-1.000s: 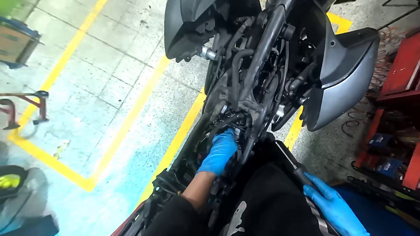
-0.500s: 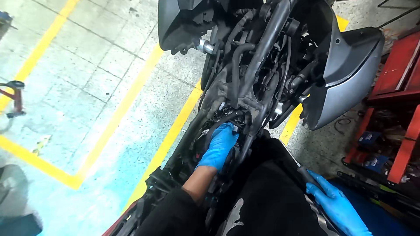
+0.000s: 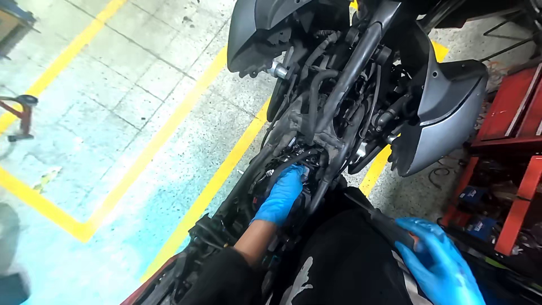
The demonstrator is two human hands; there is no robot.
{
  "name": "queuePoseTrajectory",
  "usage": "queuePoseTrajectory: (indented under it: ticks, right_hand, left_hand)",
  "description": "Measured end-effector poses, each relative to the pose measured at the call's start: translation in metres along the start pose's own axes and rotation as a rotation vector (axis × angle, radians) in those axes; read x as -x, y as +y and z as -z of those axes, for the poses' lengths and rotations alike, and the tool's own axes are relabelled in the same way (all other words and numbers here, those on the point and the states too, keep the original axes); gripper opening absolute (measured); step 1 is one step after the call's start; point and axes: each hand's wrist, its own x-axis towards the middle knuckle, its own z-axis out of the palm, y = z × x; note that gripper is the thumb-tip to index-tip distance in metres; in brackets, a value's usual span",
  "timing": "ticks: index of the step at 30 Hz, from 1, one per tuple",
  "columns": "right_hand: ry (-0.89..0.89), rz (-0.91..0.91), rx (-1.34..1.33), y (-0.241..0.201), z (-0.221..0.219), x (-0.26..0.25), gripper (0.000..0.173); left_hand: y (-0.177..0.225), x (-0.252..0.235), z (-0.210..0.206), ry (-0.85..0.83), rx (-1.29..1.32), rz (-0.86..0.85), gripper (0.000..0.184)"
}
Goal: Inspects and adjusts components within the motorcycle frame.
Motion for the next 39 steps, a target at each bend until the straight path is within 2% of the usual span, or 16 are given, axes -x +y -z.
queuePoseTrajectory:
  ticks: [3,6,9,10,13,20,27,30,34,36,39]
  right_hand:
    - [0.076,0.133,-0.109,-0.026,0.017,-0.024,0.038]
    - [0.090,0.289,-0.034,-0.039,0.012,-0.061,0.037]
    - [0.092,0.402,0.061,-0.047,0.002,-0.085,0.037]
    - [0.082,0.412,0.054,-0.048,0.000,-0.088,0.037]
    - [0.050,0.390,-0.003,-0.048,-0.002,-0.086,0.036]
    - [0.068,0.275,-0.067,-0.043,-0.006,-0.073,0.031]
    - [0.053,0.327,-0.020,-0.057,-0.011,-0.095,0.040]
    - [0.007,0.421,0.083,-0.067,-0.023,-0.120,0.043]
    - [-0.147,0.509,0.191,-0.081,-0.049,-0.155,0.047]
    - [-0.197,0.553,0.235,-0.085,-0.063,-0.171,0.046]
    - [-0.353,0.515,0.274,-0.096,-0.073,-0.191,0.044]
  left_hand:
    - [-0.009,0.007,-0.014,0.046,0.001,-0.164,0.032]
    - [-0.009,0.002,-0.006,-0.053,-0.065,-0.171,0.030]
    - [-0.010,-0.015,0.008,-0.147,-0.224,-0.366,0.019]
    - [-0.008,-0.020,0.010,-0.189,-0.264,-0.395,0.015]
    - [0.006,-0.030,0.020,-0.358,-0.321,-0.297,0.016]
    - [-0.002,-0.048,0.020,-0.436,-0.308,-0.292,0.016]
    - [-0.003,-0.029,0.019,-0.359,-0.252,-0.264,0.020]
    - [-0.009,-0.017,0.010,-0.232,-0.135,-0.266,0.021]
    - [-0.019,0.014,-0.004,0.091,0.213,-0.189,0.027]
    - [-0.024,0.015,-0.015,0.082,0.273,-0.167,0.034]
    - [-0.038,0.011,-0.032,0.132,0.332,-0.291,0.037]
